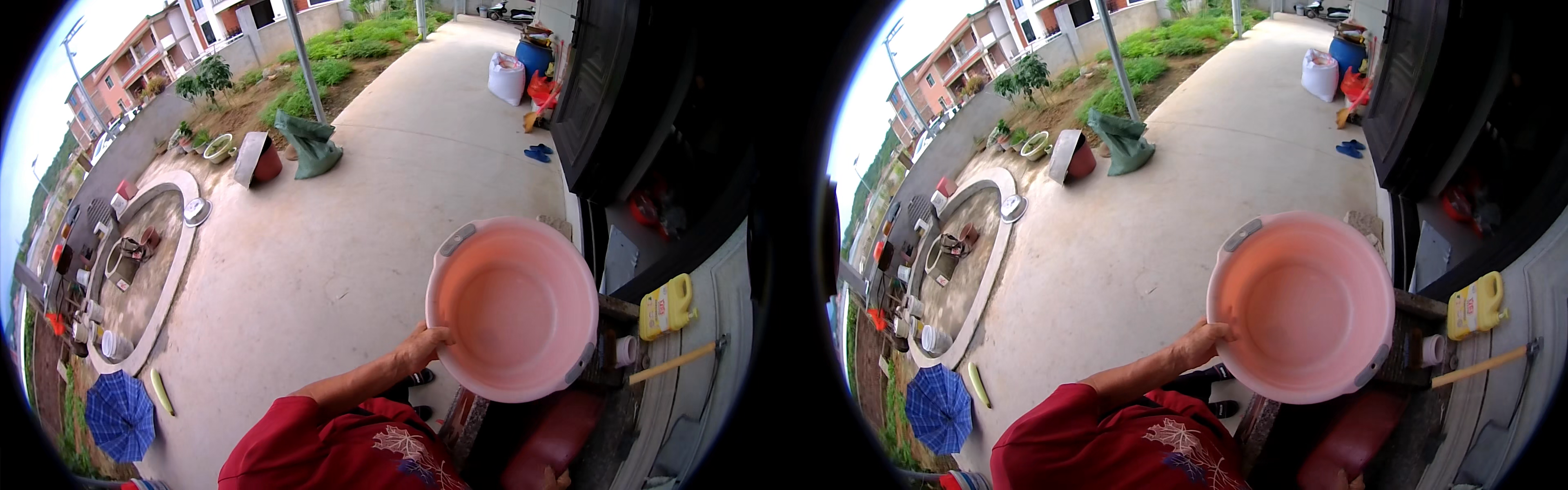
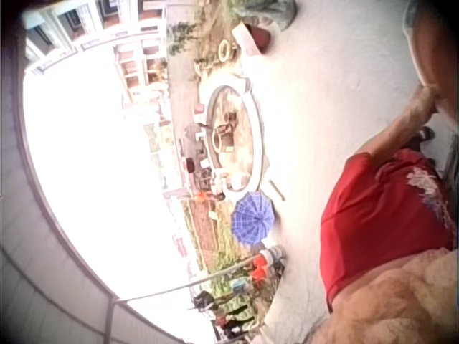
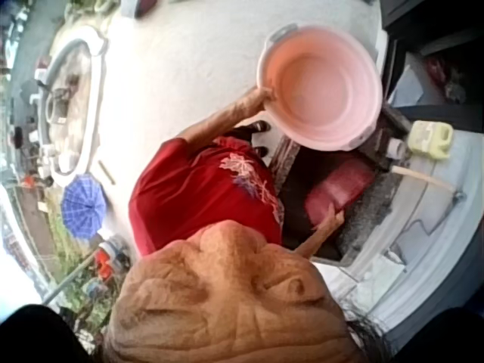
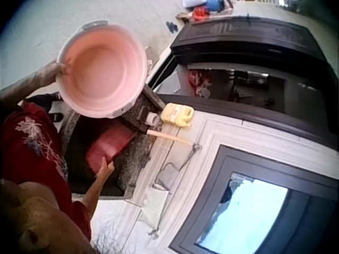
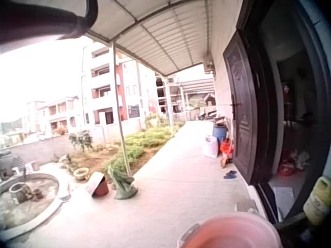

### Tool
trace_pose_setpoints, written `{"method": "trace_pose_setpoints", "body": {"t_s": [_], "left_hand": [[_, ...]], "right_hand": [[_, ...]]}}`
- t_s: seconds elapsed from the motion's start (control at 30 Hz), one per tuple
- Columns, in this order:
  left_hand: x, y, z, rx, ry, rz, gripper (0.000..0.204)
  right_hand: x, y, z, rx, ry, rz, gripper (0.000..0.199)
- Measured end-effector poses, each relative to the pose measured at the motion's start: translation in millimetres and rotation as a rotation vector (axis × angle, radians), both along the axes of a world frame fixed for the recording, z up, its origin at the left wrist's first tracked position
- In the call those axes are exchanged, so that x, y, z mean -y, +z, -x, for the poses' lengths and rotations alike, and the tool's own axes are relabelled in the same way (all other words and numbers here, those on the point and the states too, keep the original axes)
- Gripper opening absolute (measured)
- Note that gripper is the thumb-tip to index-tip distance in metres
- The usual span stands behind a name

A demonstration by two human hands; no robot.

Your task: The person takes wet clothes from a pink basin, places them on hangers, and hangs them on a clothesline. The person handles several items including patterned shorts, a pink leopard-print top, black shorts, and a green top. The person also moves empty hangers and the basin to a washing area.

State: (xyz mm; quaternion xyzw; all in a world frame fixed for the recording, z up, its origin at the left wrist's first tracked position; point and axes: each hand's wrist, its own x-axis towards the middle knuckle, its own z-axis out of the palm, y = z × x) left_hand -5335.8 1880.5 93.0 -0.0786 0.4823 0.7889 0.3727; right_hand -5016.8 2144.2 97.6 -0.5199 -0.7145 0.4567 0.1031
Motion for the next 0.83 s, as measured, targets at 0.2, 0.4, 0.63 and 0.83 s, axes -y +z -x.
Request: {"method": "trace_pose_setpoints", "body": {"t_s": [0.2,0.4,0.63,0.83], "left_hand": [[-3,-4,1,-0.013,0.003,-0.020,0.042],[-2,5,-5,-0.041,0.023,-0.045,0.038],[9,1,7,-0.004,0.004,-0.057,0.028],[-17,10,14,-0.029,-0.154,-0.160,0.042]], "right_hand": [[15,18,-10,-0.333,-0.233,0.087,0.047],[37,26,-19,-0.463,-0.326,0.019,0.044],[31,-47,-87,-0.571,-0.107,-0.783,0.035],[83,38,-102,-1.383,-0.594,0.030,0.037]]}}
